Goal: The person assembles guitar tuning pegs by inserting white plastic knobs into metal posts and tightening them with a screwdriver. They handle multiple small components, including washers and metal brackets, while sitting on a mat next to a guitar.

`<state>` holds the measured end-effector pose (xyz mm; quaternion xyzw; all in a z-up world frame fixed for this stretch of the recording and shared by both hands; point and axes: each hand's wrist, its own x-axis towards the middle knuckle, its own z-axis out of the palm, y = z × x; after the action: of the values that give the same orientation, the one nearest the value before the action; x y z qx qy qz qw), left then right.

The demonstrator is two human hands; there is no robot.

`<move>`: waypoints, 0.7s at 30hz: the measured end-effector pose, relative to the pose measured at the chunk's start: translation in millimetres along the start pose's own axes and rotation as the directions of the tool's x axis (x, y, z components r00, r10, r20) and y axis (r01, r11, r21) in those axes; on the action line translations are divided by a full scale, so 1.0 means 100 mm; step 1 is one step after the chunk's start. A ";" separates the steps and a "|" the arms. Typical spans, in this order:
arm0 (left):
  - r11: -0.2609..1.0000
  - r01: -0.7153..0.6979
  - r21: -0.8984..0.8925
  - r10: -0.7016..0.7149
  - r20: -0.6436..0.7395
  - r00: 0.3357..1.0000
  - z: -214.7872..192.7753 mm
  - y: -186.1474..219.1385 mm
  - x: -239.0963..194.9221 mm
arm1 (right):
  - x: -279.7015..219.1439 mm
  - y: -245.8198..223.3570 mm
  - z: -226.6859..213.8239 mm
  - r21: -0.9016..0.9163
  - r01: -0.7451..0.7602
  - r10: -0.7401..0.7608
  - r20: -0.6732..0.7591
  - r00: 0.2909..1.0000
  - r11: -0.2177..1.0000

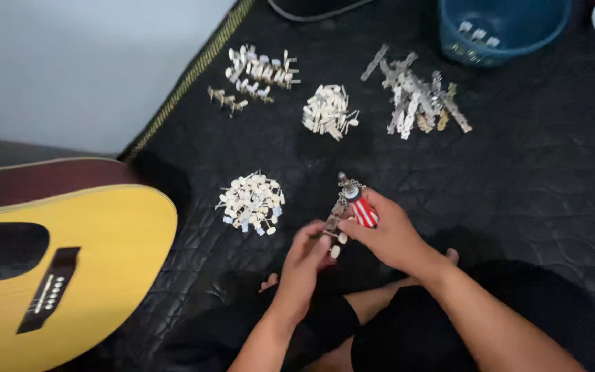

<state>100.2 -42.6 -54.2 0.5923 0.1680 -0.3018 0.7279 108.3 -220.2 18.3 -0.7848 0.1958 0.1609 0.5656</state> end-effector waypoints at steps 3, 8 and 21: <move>0.853 -0.309 0.421 0.282 0.126 0.951 -0.04 0.32 -0.05 | 0.21 0.22 0.12 -0.053 0.024 -0.019 0.089 0.996 0.998; 0.819 -0.389 0.422 0.333 0.203 0.921 -0.17 0.31 0.20 | 0.32 0.35 0.27 0.003 -0.021 0.021 0.064 0.998 1.000; 0.941 -0.109 0.322 0.172 -0.175 0.969 -0.28 0.20 0.45 | -0.01 0.39 0.35 -0.404 0.271 -0.250 0.106 0.963 0.874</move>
<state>150.3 -23.9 -72.3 0.7370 0.1483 -0.2102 0.6250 87.2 -197.5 -23.8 -0.9016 0.0354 0.1410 0.4074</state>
